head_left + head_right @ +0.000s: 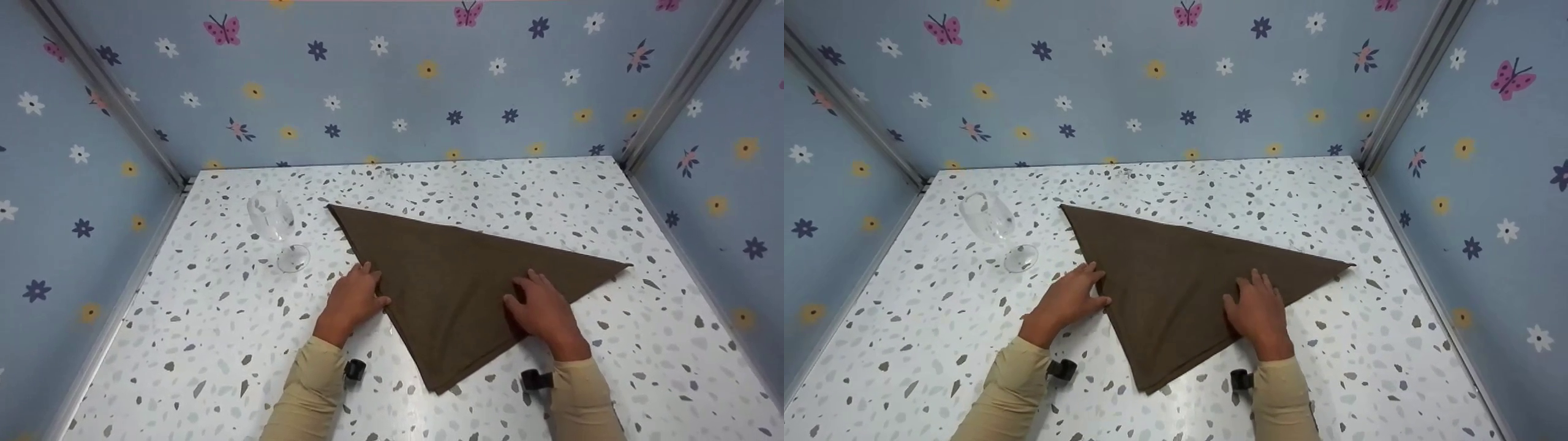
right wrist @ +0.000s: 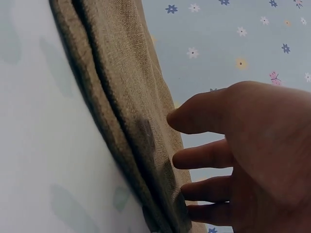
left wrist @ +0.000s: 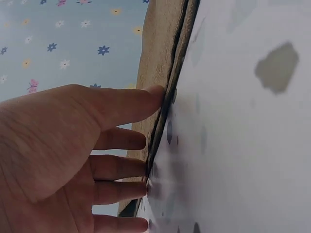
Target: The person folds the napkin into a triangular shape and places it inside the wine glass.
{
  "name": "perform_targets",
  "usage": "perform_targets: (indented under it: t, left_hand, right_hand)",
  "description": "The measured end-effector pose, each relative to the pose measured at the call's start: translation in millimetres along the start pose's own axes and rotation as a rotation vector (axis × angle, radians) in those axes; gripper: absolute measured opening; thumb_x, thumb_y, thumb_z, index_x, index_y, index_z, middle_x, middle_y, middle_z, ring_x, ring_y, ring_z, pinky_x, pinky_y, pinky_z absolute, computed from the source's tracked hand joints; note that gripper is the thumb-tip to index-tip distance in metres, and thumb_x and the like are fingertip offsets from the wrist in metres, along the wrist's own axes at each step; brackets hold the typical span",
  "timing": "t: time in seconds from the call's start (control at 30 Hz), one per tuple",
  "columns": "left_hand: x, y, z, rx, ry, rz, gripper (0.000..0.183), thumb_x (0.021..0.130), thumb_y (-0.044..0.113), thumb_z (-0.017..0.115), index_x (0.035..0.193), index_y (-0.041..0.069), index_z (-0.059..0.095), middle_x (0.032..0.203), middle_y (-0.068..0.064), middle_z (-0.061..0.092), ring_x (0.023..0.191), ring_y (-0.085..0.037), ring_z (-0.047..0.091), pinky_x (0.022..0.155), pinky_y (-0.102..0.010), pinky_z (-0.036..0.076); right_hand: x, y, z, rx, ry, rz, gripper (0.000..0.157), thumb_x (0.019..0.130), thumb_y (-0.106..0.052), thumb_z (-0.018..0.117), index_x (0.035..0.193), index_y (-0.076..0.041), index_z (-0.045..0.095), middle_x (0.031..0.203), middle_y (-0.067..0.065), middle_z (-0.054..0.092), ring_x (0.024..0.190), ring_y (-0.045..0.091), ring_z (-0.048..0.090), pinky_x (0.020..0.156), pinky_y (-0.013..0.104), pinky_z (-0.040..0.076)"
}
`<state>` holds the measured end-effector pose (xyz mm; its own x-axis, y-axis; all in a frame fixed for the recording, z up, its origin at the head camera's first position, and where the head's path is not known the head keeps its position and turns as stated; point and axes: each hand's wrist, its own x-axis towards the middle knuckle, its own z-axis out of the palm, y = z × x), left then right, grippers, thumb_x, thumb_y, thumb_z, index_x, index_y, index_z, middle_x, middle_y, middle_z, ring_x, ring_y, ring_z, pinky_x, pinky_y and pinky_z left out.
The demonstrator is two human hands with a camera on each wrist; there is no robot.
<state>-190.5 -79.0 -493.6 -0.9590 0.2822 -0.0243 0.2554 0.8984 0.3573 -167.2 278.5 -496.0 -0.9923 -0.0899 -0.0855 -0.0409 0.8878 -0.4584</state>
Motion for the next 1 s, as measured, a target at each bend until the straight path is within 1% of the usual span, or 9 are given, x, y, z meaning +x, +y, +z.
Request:
perform_targets:
  t: [0.07, 0.13, 0.2, 0.27, 0.43, 0.53, 0.73, 0.87, 1.0]
  left_hand:
    - [0.2, 1.8, 0.7, -0.015, 0.005, 0.022, 0.053, 0.091, 0.025, 0.076, 0.135, -0.001, 0.061, 0.152, -0.024, 0.042, 0.142, -0.041, 0.035, 0.108, -0.053, 0.038]
    - [0.3, 3.7, 1.4, -0.029, -0.007, 0.053, 0.051, 0.092, 0.02, 0.074, 0.137, 0.0, 0.06, 0.155, -0.022, 0.038, 0.146, -0.04, 0.029, 0.111, -0.051, 0.034]
    - [0.2, 5.3, 2.6, -0.038, -0.029, 0.086, 0.047, 0.094, 0.015, 0.071, 0.137, 0.001, 0.059, 0.155, -0.021, 0.038, 0.146, -0.04, 0.028, 0.112, -0.051, 0.034]
    - [0.1, 6.3, 3.6, -0.046, -0.048, 0.109, 0.044, 0.095, 0.012, 0.068, 0.137, 0.001, 0.06, 0.153, -0.021, 0.042, 0.144, -0.041, 0.031, 0.111, -0.052, 0.035]
    - [0.5, 6.3, 3.0, -0.054, -0.057, 0.123, 0.04, 0.096, 0.01, 0.067, 0.134, 0.0, 0.062, 0.147, -0.022, 0.049, 0.14, -0.045, 0.037, 0.109, -0.054, 0.036]
    - [0.0, 4.7, 0.9, -0.072, -0.09, 0.112, 0.042, 0.096, 0.011, 0.066, 0.136, 0.001, 0.06, 0.149, -0.021, 0.046, 0.142, -0.043, 0.034, 0.11, -0.054, 0.035]
    - [-1.2, 1.6, -2.7, -0.117, -0.166, 0.079, 0.047, 0.095, 0.014, 0.067, 0.141, 0.006, 0.058, 0.156, -0.016, 0.039, 0.147, -0.039, 0.024, 0.114, -0.053, 0.028]
    - [-0.7, 2.3, -1.8, -0.127, -0.174, 0.074, 0.049, 0.094, 0.016, 0.069, 0.141, 0.006, 0.058, 0.156, -0.017, 0.038, 0.148, -0.039, 0.022, 0.116, -0.054, 0.023]
    - [0.4, 4.9, 0.1, -0.121, -0.161, 0.069, 0.05, 0.094, 0.016, 0.071, 0.14, 0.005, 0.058, 0.155, -0.018, 0.039, 0.148, -0.04, 0.023, 0.117, -0.054, 0.023]
  right_hand:
    - [-3, -3, -0.5, 0.01, 0.036, -0.012, 0.05, 0.099, -0.028, 0.06, 0.138, 0.003, 0.056, 0.149, 0.028, 0.043, 0.138, 0.045, 0.039, 0.109, 0.06, 0.032]
    - [-6, -8, -0.7, 0.012, 0.083, -0.029, 0.046, 0.098, -0.026, 0.063, 0.134, 0.002, 0.06, 0.141, 0.024, 0.054, 0.129, 0.042, 0.05, 0.105, 0.059, 0.039]
    - [-8, -13, -0.7, -0.002, 0.125, -0.054, 0.043, 0.097, -0.026, 0.064, 0.13, 0.001, 0.063, 0.131, 0.022, 0.062, 0.119, 0.041, 0.058, 0.099, 0.059, 0.043]
    - [-10, -16, -0.4, -0.025, 0.143, -0.075, 0.042, 0.096, -0.027, 0.065, 0.127, 0.0, 0.065, 0.124, 0.02, 0.066, 0.114, 0.04, 0.061, 0.095, 0.06, 0.045]
    - [-16, -21, -0.1, -0.051, 0.103, -0.097, 0.044, 0.096, -0.028, 0.065, 0.128, 0.001, 0.064, 0.127, 0.021, 0.064, 0.117, 0.04, 0.059, 0.096, 0.059, 0.045]
    - [-18, -23, 0.6, -0.068, 0.072, -0.11, 0.044, 0.096, -0.028, 0.065, 0.128, 0.001, 0.063, 0.128, 0.024, 0.061, 0.119, 0.042, 0.057, 0.097, 0.058, 0.045]
    - [-21, -26, 2.9, -0.113, 0.048, -0.129, 0.046, 0.095, -0.029, 0.066, 0.128, 0.003, 0.062, 0.131, 0.028, 0.056, 0.12, 0.046, 0.053, 0.097, 0.059, 0.044]
    - [-21, -26, 3.3, -0.13, 0.028, -0.14, 0.047, 0.095, -0.029, 0.068, 0.129, 0.003, 0.062, 0.138, 0.028, 0.051, 0.124, 0.047, 0.049, 0.097, 0.061, 0.043]
    - [-20, -23, 4.2, -0.129, 0.017, -0.135, 0.049, 0.095, -0.03, 0.068, 0.13, 0.002, 0.062, 0.144, 0.028, 0.047, 0.128, 0.047, 0.046, 0.098, 0.062, 0.042]
